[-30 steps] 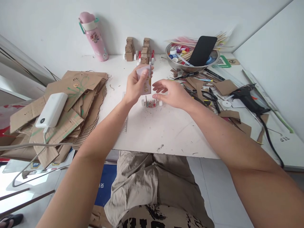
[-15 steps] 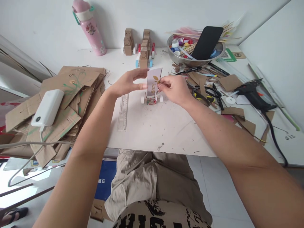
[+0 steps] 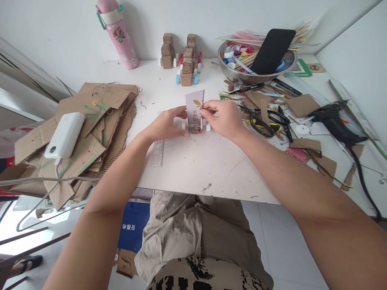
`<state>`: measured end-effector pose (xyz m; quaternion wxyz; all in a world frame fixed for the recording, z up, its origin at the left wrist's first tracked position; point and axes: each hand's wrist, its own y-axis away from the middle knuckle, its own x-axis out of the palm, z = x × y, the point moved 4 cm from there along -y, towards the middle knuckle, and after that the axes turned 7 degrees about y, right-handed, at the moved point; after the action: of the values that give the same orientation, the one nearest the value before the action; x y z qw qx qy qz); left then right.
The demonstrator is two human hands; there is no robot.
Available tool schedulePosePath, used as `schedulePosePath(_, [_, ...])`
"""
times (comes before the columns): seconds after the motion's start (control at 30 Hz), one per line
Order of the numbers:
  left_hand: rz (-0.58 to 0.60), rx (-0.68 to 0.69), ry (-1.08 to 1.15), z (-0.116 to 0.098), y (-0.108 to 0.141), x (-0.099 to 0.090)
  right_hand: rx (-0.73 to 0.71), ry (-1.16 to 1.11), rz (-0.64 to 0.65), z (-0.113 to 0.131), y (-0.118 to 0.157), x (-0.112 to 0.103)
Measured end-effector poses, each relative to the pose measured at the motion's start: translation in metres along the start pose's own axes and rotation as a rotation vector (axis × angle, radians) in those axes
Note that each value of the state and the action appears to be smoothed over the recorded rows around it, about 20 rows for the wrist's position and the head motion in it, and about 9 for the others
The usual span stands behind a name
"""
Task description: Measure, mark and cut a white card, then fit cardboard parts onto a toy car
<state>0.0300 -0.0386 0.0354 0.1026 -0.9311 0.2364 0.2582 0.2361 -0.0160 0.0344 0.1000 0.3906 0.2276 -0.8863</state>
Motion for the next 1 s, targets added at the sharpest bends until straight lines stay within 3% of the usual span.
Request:
schedulePosePath(0.13, [-0.053, 0.034, 0.051, 0.003, -0.004, 0.007, 0.016, -0.006, -0.015, -0.001, 0.001, 0.000])
schedulePosePath(0.33, [-0.055, -0.094, -0.019, 0.008, -0.006, 0.012, 0.013, -0.032, 0.016, -0.002, 0.004, 0.002])
schedulePosePath(0.6, [-0.064, -0.155, -0.046, -0.001, -0.004, 0.017, 0.001, -0.026, 0.017, 0.001, 0.008, 0.001])
schedulePosePath(1.0, [-0.137, -0.120, -0.155, 0.004, -0.007, 0.019, -0.007, 0.009, 0.006, 0.002, 0.010, 0.000])
